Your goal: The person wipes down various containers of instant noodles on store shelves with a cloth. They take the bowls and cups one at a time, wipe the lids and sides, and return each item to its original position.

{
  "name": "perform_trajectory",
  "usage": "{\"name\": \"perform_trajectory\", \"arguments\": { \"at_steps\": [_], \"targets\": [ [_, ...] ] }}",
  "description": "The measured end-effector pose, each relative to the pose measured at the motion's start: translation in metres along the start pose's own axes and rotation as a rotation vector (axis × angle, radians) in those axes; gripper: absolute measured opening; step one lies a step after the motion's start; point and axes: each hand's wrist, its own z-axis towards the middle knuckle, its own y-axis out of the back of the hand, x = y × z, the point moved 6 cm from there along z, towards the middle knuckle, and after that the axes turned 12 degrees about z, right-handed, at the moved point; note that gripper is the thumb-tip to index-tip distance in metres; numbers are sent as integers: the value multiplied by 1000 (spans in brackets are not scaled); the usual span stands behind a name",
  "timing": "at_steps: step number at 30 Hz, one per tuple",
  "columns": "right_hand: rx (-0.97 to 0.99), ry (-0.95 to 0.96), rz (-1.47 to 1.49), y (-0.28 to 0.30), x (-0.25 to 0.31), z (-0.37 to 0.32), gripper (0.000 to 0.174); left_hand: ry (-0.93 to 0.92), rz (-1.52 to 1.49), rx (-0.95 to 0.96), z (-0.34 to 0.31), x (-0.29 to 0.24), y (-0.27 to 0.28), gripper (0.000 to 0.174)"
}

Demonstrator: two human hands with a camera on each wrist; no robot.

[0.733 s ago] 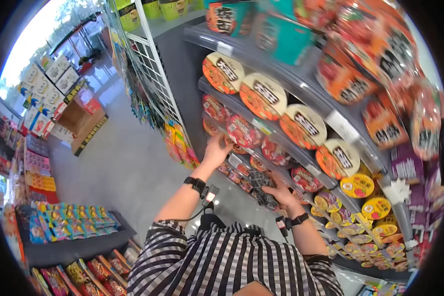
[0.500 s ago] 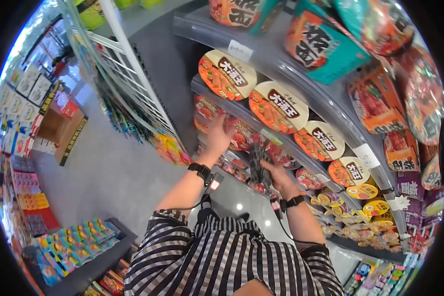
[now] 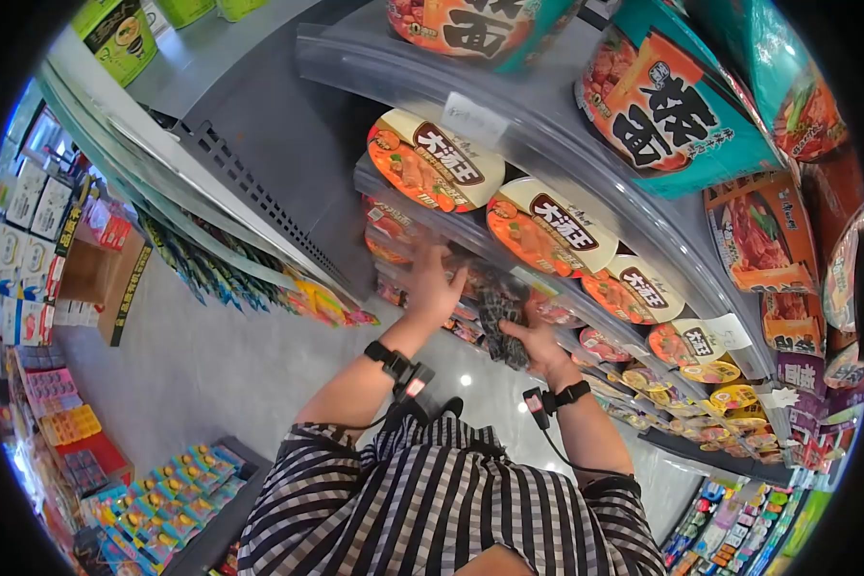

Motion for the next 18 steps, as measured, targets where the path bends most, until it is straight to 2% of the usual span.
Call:
{"name": "perform_trajectory", "arguments": {
  "at_steps": [1, 3, 4, 5, 8, 9, 11, 12, 13, 15, 16, 18],
  "targets": [
    [-3, 1, 1, 4, -2, -4, 86, -2, -2, 2, -7, -2, 6, 29],
    [56, 25, -197, -9, 9, -26, 74, -37, 7, 83, -20, -9, 19, 37],
    [-9, 43, -426, 0, 7, -33, 65, -48, -14, 95, -28, -5, 19, 54],
    [-10, 38, -425, 2, 5, -40, 65, -45, -14, 99, -31, -11, 31, 54],
    [122, 235, -555, 4, 9, -64, 69, 120, -43, 479, -51, -18, 47, 94],
    [133, 238, -557, 3, 14, -72, 69, 124, -38, 469, -58, -14, 50, 94],
    [188, 193, -633, 5, 17, -95, 74, 29, -76, 841, -92, -22, 36, 91],
    [197, 188, -640, 12, 11, -102, 74, 54, 45, 824, -107, -27, 38, 85],
    [210, 193, -663, 20, 5, -107, 76, 65, 41, 810, -124, -32, 35, 85],
    [245, 204, -700, 32, -2, -123, 79, -136, 141, 581, -148, -59, 40, 79],
    [226, 227, -656, 40, -4, -135, 83, -123, 149, 564, -164, -69, 39, 79],
    [210, 303, -570, 53, 2, -164, 85, 263, -284, 597, -190, -94, 43, 72]
  ]
}}
